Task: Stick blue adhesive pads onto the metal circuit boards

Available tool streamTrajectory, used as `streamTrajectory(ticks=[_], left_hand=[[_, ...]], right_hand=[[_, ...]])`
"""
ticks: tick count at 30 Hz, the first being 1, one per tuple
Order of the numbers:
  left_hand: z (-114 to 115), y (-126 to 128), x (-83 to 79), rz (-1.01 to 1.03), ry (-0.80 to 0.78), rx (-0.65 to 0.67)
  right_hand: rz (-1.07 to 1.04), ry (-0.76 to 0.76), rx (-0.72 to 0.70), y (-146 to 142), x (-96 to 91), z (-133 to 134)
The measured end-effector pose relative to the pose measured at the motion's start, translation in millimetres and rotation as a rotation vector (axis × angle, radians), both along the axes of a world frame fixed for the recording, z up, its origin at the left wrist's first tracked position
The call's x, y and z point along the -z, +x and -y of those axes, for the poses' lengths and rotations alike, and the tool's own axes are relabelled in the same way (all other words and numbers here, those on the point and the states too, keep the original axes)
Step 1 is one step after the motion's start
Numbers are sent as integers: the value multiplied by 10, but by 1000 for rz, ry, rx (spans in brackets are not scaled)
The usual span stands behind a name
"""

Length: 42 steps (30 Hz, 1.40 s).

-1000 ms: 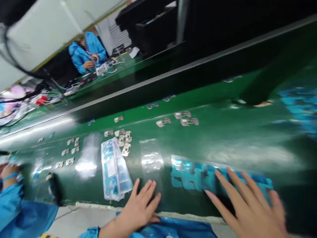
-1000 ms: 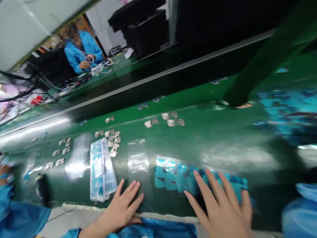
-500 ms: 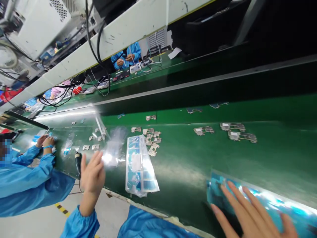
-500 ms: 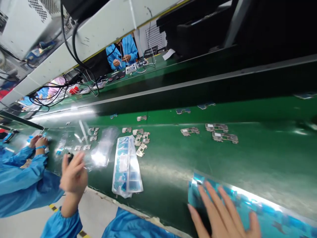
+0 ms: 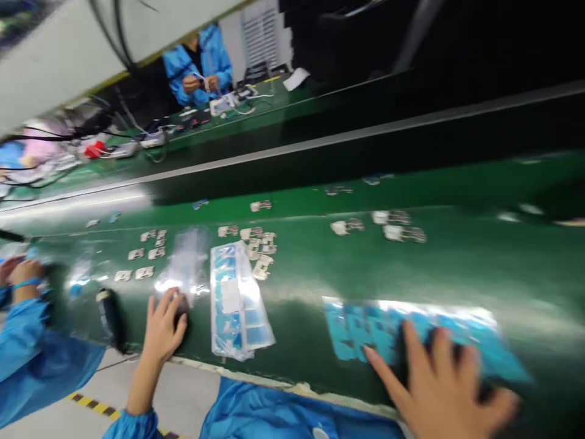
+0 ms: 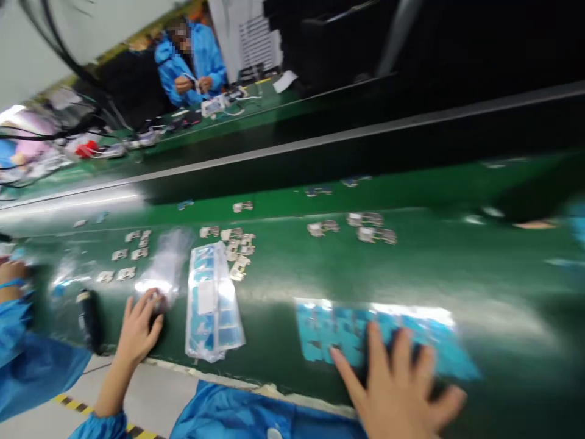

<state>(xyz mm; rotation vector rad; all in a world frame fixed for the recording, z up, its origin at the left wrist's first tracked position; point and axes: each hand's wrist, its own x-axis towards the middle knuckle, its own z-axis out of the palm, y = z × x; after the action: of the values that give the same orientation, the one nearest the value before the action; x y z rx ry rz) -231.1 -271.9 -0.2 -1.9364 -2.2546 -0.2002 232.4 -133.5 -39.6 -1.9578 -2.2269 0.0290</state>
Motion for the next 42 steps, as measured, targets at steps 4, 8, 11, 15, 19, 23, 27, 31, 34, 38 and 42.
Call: streamTrajectory(ticks=[4, 8, 11, 15, 19, 23, 27, 31, 34, 38, 42], left_hand=[[-381, 608, -65, 129, 321, 15], [-819, 1771, -159, 188, 123, 566], [-1006, 2341, -126, 80, -29, 696], [-1033, 2527, -31, 78, 1, 740], [-1025, 2588, -30, 127, 14, 758], [-1089, 2654, -59, 73, -4, 618], [-1125, 2666, -24, 14, -66, 470], [-1061, 2686, 39, 52, -44, 521], [-998, 2684, 64, 109, 2, 542], [-944, 2625, 47, 141, -7, 588], [-892, 2561, -4, 85, -126, 592]], right_hand=[[44, -65, -80, -136, -137, 26], [-85, -111, -136, -143, -208, 1], [-170, -12, 25, -2, -267, -88], [-153, 3, 156, 179, -289, -307], [-90, -43, 33, 215, -258, -458], [-62, -29, -38, 258, -254, -432], [-136, -11, 19, 360, -264, -329], [-219, -35, 28, 407, -265, -246], [-275, -30, -2, 436, -263, -231], [-229, 14, -70, 509, -245, -224], [-184, 16, -186, 594, -223, -140]])
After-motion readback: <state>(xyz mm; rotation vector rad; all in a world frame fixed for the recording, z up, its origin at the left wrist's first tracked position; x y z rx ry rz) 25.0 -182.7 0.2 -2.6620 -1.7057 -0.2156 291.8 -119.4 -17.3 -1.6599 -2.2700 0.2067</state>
